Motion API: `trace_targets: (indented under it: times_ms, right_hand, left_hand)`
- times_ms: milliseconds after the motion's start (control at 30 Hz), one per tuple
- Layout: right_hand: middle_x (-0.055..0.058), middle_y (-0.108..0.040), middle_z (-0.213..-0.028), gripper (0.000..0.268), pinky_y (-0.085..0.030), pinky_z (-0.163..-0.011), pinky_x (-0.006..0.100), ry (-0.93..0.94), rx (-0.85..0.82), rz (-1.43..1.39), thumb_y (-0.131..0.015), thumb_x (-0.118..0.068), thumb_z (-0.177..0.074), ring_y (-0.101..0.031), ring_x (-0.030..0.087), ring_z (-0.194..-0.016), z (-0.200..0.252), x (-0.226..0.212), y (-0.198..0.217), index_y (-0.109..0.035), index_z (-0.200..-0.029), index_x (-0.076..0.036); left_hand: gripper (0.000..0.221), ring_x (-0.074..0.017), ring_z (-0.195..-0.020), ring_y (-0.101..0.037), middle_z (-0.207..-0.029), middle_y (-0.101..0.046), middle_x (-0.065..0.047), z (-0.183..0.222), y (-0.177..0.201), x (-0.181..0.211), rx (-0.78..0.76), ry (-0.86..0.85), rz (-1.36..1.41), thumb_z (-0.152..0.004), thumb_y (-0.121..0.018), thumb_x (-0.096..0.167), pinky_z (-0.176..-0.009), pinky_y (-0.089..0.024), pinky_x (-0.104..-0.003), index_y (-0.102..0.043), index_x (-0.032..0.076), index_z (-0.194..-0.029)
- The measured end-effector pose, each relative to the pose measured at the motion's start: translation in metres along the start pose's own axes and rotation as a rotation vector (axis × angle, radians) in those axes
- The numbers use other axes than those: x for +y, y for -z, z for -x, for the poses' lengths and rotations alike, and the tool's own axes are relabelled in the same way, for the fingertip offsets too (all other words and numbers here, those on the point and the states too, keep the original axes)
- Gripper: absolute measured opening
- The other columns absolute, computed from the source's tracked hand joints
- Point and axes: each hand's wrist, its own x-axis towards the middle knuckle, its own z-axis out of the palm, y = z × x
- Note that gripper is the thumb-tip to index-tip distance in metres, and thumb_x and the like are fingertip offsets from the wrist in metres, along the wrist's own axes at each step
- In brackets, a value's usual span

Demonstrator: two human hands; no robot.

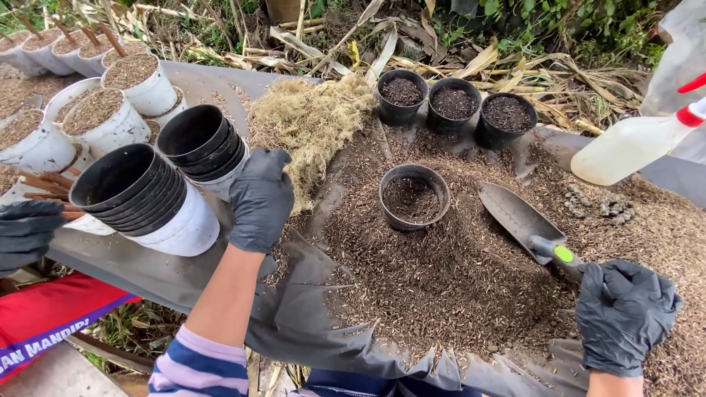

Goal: Mixing soil components with water using a trowel and hands to prepare a potting medium, then filling small plastic pots.

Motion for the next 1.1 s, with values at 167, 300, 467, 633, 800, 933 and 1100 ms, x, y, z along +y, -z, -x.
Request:
trace_targets:
  times_ms: [167,300,467,633,800,933,1100]
  right_hand:
    - [0.003,-0.072,-0.104,0.008,-0.048,-0.1,0.045,0.029,0.024,0.024,-0.08,-0.018,-0.102,-0.065,0.033,-0.103,-0.004,-0.003,-0.001,-0.078,-0.095,-0.015]
    - [0.007,-0.075,-0.113,0.008,-0.046,-0.105,0.048,0.008,0.062,-0.044,-0.084,-0.017,-0.104,-0.064,0.038,-0.107,0.006,0.009,-0.009,-0.081,-0.099,-0.012]
    - [0.004,-0.072,-0.104,0.01,-0.042,-0.104,0.044,-0.045,0.03,-0.072,-0.08,-0.019,-0.105,-0.06,0.032,-0.101,-0.007,-0.009,0.008,-0.08,-0.095,-0.015]
    - [0.004,-0.072,-0.107,0.009,-0.046,-0.1,0.045,0.01,-0.002,-0.039,-0.078,-0.024,-0.103,-0.063,0.034,-0.102,-0.003,-0.005,0.0,-0.081,-0.098,-0.017]
    - [0.004,-0.073,-0.106,0.012,-0.048,-0.102,0.045,-0.005,0.006,0.0,-0.081,-0.027,-0.102,-0.066,0.034,-0.104,-0.002,-0.003,-0.002,-0.08,-0.098,-0.016]
    - [0.006,-0.073,-0.108,0.009,-0.044,-0.104,0.045,-0.03,0.042,-0.094,-0.082,-0.02,-0.105,-0.063,0.034,-0.102,-0.002,-0.004,0.001,-0.081,-0.099,-0.013]
    - [0.006,-0.072,-0.104,0.005,-0.045,-0.102,0.044,-0.024,0.068,-0.125,-0.079,-0.013,-0.101,-0.061,0.033,-0.099,-0.006,-0.008,0.004,-0.08,-0.097,-0.012]
  left_hand:
    - [0.028,-0.0309,-0.093,-0.063,-0.107,-0.063,-0.021,-0.058,0.001,0.021,0.211,-0.1,0.222,-0.094,-0.051,-0.009,-0.075,-0.057,-0.035,-0.06,-0.008,-0.121]
    - [0.06,-0.0321,-0.1,-0.056,-0.113,-0.056,-0.013,-0.136,-0.051,-0.012,0.174,0.058,-0.411,-0.076,-0.08,0.024,-0.071,-0.054,-0.045,-0.062,0.018,-0.132]
    - [0.01,-0.0362,-0.062,-0.069,-0.076,-0.072,-0.01,-0.174,-0.085,-0.061,0.299,0.057,-0.057,-0.076,-0.079,0.013,-0.049,-0.05,-0.051,-0.081,0.015,-0.085]
    - [0.014,-0.0229,-0.077,-0.064,-0.088,-0.067,-0.006,-0.15,-0.01,-0.025,0.571,-0.046,0.359,-0.087,-0.076,0.001,-0.062,-0.051,-0.039,-0.068,0.011,-0.093]
    - [0.022,-0.0152,-0.09,-0.046,-0.092,-0.052,0.003,-0.156,-0.003,-0.021,0.433,-0.055,1.12,-0.091,-0.072,-0.01,-0.085,-0.028,-0.033,-0.063,0.01,-0.095]
    - [0.023,-0.0141,-0.077,-0.055,-0.087,-0.062,0.003,-0.138,0.008,0.003,0.33,-0.025,1.258,-0.09,-0.078,-0.006,-0.072,-0.056,-0.032,-0.064,0.012,-0.09]
    - [0.01,-0.0119,-0.089,-0.061,-0.094,-0.066,0.0,-0.129,0.036,0.016,0.288,-0.183,1.279,-0.1,-0.069,0.005,-0.085,-0.059,-0.03,-0.064,0.012,-0.097]
